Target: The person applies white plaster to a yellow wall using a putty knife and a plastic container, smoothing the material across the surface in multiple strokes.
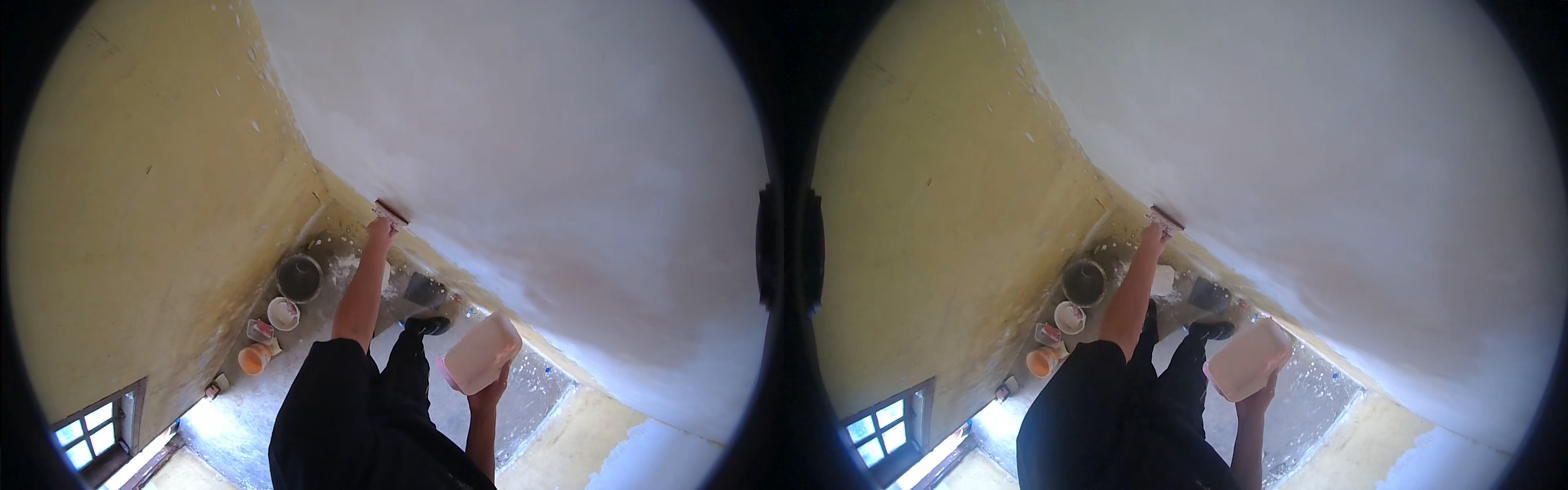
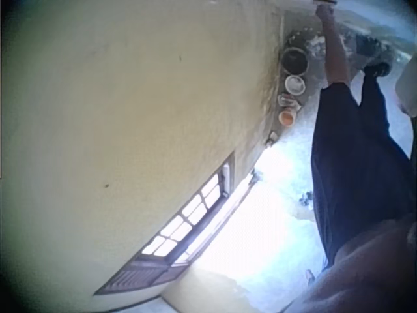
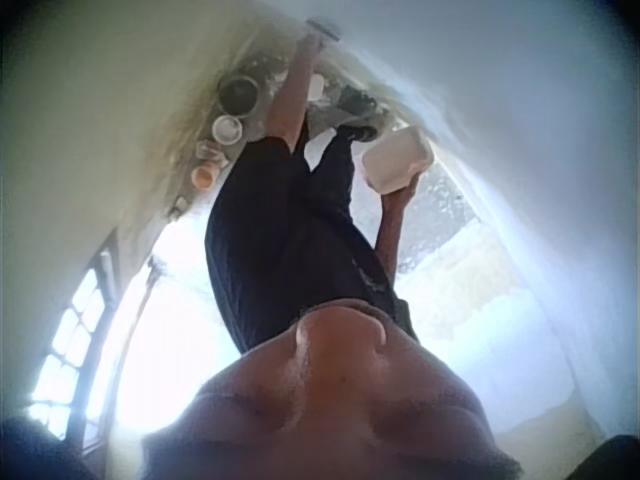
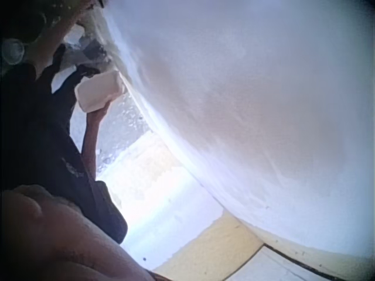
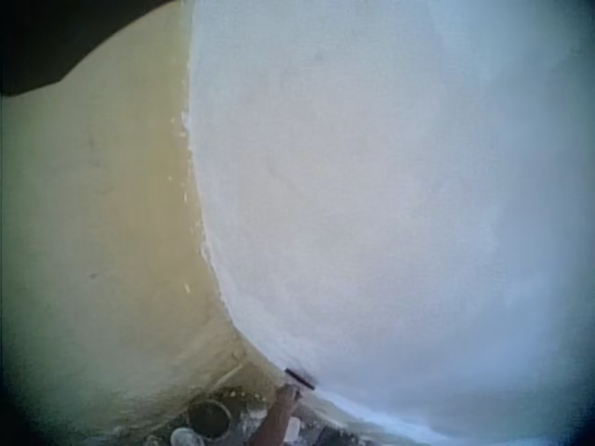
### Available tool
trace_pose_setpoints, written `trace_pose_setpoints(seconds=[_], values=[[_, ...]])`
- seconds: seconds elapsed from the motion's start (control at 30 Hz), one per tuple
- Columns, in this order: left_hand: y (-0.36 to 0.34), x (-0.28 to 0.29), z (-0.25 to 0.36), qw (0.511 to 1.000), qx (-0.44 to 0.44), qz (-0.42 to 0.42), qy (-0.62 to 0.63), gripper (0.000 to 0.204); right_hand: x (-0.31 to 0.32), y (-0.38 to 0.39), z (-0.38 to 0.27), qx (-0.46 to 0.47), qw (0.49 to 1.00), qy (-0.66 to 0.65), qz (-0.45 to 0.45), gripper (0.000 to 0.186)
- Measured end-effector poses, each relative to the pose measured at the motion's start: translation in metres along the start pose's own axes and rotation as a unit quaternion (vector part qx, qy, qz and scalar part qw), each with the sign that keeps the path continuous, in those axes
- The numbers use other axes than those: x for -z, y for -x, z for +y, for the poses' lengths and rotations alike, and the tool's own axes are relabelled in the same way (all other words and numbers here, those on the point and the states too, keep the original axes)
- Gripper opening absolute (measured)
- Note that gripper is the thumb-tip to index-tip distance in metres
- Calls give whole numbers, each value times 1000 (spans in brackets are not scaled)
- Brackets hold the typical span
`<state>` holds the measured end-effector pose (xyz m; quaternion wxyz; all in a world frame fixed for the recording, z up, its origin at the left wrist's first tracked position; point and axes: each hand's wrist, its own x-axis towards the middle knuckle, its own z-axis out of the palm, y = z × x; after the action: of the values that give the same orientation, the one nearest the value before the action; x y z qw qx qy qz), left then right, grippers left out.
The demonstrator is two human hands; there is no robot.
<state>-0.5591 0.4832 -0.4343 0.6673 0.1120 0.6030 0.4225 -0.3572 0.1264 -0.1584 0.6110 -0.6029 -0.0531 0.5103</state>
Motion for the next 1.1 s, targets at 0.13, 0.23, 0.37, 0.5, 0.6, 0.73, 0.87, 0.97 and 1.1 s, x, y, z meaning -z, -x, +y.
trace_pose_setpoints(seconds=[0.13, 0.23, 0.37, 0.5, 0.6, 0.73, 0.87, 0.97, 1.1], values=[[48, -14, 10, 989, -128, 62, -26, 13, -14, -8, -8, -43, 984, -166, -39, 58], [109, -49, 23, 985, -160, 55, -17, 15, -19, -12, -9, -27, 991, -129, -33, 58], [195, -75, 27, 945, -246, 75, -200, 21, -31, -21, -13, -40, 984, -164, -55, 59], [235, -70, 14, 941, -317, 39, -115, 21, -42, -22, -17, -58, 982, -168, -71, 59], [192, -52, -11, 880, -379, 152, -242, 21, -43, -22, -18, -46, 988, -141, -35, 59], [126, -67, 14, 924, -266, 188, -201, 21, -33, -16, -13, -58, 981, -174, -60, 59], [149, -143, -1, 858, -411, 245, -186, 42, -39, -12, -16, -66, 982, -167, -65, 59], [208, -142, -58, 891, -373, 94, -240, 51, -30, -10, -14, -50, 982, -172, -55, 59], [219, -79, -126, 894, -311, -26, -321, 39, -17, -16, -9, -42, 982, -178, -49, 58]])
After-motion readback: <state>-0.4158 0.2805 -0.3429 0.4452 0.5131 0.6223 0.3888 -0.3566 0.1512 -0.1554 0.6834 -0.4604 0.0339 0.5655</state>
